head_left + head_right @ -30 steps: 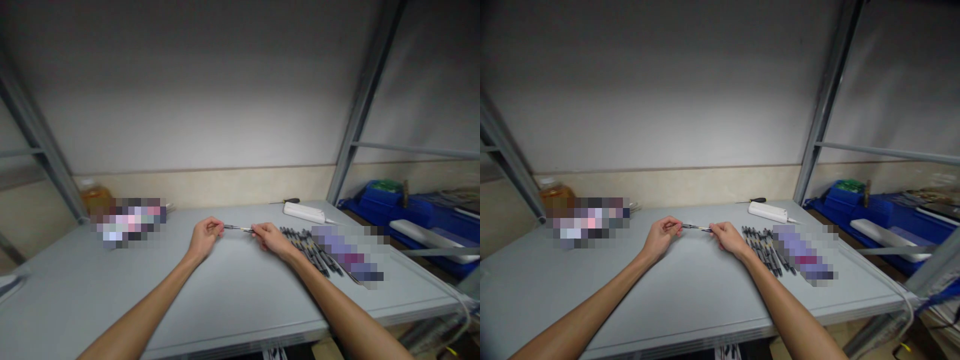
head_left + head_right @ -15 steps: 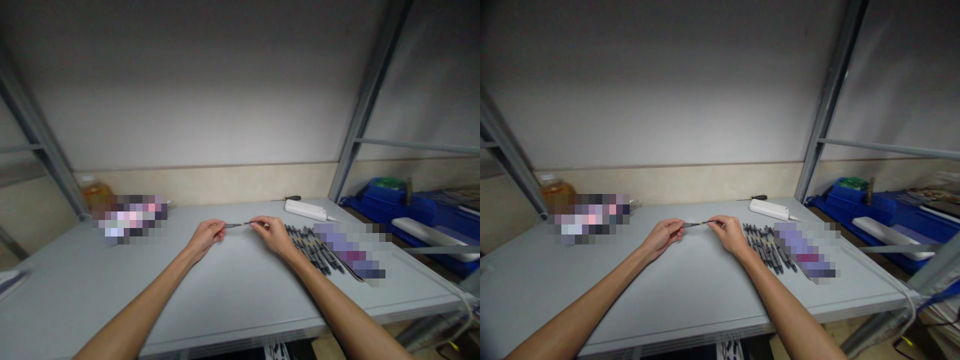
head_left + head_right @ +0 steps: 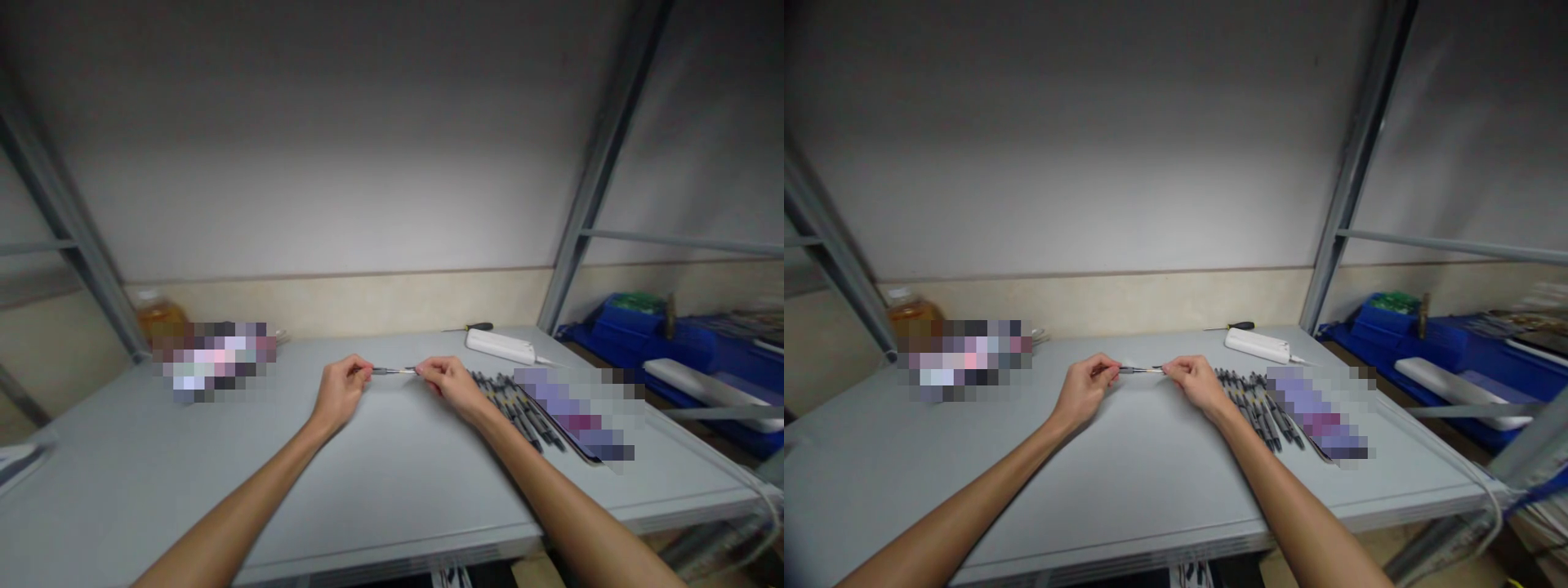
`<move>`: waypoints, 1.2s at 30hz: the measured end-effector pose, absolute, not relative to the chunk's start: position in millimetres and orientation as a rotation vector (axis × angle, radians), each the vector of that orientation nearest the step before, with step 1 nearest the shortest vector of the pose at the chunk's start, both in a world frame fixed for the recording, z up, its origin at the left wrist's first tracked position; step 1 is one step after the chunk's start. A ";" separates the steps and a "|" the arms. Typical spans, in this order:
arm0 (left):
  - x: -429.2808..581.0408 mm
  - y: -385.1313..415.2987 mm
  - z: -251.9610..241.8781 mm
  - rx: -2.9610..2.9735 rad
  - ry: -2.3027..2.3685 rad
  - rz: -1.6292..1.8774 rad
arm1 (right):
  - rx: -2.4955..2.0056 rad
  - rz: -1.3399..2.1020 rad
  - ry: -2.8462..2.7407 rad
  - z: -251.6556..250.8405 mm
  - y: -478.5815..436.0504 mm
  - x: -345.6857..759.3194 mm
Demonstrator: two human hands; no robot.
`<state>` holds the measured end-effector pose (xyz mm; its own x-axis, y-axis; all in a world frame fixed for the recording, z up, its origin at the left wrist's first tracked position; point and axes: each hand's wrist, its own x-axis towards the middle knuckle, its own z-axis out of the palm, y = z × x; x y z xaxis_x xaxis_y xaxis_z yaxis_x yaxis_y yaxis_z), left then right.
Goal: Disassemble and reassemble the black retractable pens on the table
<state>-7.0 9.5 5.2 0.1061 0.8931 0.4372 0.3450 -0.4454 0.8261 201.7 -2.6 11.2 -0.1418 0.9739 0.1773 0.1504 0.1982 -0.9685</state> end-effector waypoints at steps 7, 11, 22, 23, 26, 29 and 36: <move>-1.3 7.9 1.6 1.789 1.073 1.297 | -0.911 1.278 -1.116 9.4 2.2 194.3; 6.0 5.6 -5.5 1.766 0.887 1.132 | -0.792 1.238 -0.946 16.1 4.7 189.0; 0.9 7.6 -2.4 1.839 0.949 1.127 | -0.670 1.677 -0.738 68.5 10.2 188.7; 0.5 8.1 -2.4 1.849 0.957 1.126 | -0.681 1.691 -0.734 71.3 10.8 187.8; -0.4 8.9 -3.1 1.878 0.962 1.103 | -0.727 1.686 -0.703 77.3 11.1 184.4; -1.4 9.8 -4.2 1.902 0.970 1.078 | -0.744 1.680 -0.725 81.1 9.8 182.1; -2.8 9.6 -2.2 1.924 1.006 1.083 | -0.723 1.684 -0.762 84.0 9.5 182.3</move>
